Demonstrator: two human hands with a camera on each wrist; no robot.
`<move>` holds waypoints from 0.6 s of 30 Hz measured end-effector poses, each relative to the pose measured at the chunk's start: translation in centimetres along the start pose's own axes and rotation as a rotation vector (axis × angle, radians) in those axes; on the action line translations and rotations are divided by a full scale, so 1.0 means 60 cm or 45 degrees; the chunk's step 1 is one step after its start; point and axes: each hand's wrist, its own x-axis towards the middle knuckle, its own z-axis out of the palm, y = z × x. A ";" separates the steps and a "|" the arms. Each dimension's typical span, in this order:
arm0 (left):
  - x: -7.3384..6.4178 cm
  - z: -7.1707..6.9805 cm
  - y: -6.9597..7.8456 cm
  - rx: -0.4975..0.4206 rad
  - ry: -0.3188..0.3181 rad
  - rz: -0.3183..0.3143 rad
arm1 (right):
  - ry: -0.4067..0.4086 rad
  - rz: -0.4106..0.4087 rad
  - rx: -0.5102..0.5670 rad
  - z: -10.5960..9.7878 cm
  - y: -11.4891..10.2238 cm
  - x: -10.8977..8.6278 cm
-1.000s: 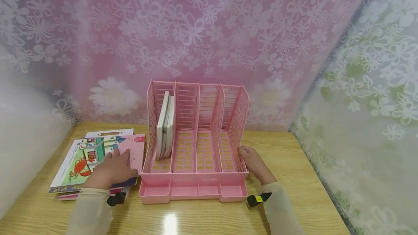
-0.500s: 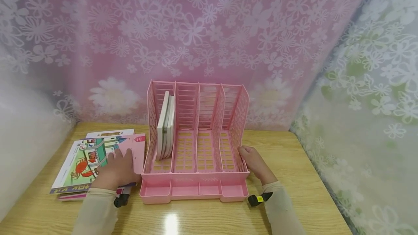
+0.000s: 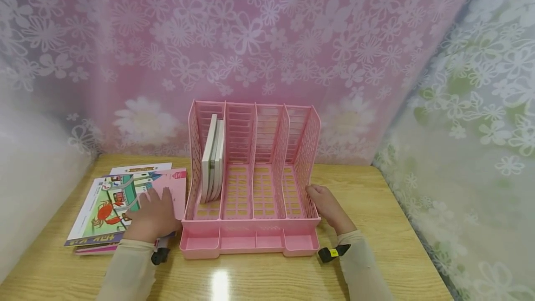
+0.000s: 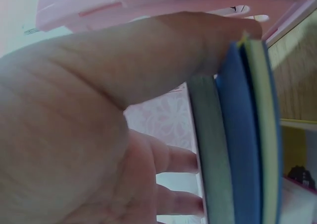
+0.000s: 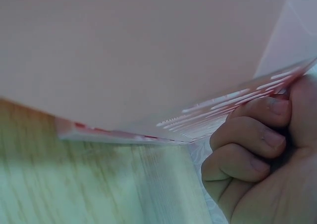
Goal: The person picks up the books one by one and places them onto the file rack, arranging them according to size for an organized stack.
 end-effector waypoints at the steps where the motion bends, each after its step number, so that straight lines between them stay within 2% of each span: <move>1: 0.000 0.000 0.001 -0.002 0.000 -0.003 | -0.002 0.000 0.005 0.000 -0.001 0.000; 18: 0.001 -0.003 0.010 0.004 0.003 -0.029 | -0.004 0.010 -0.004 -0.001 -0.003 -0.001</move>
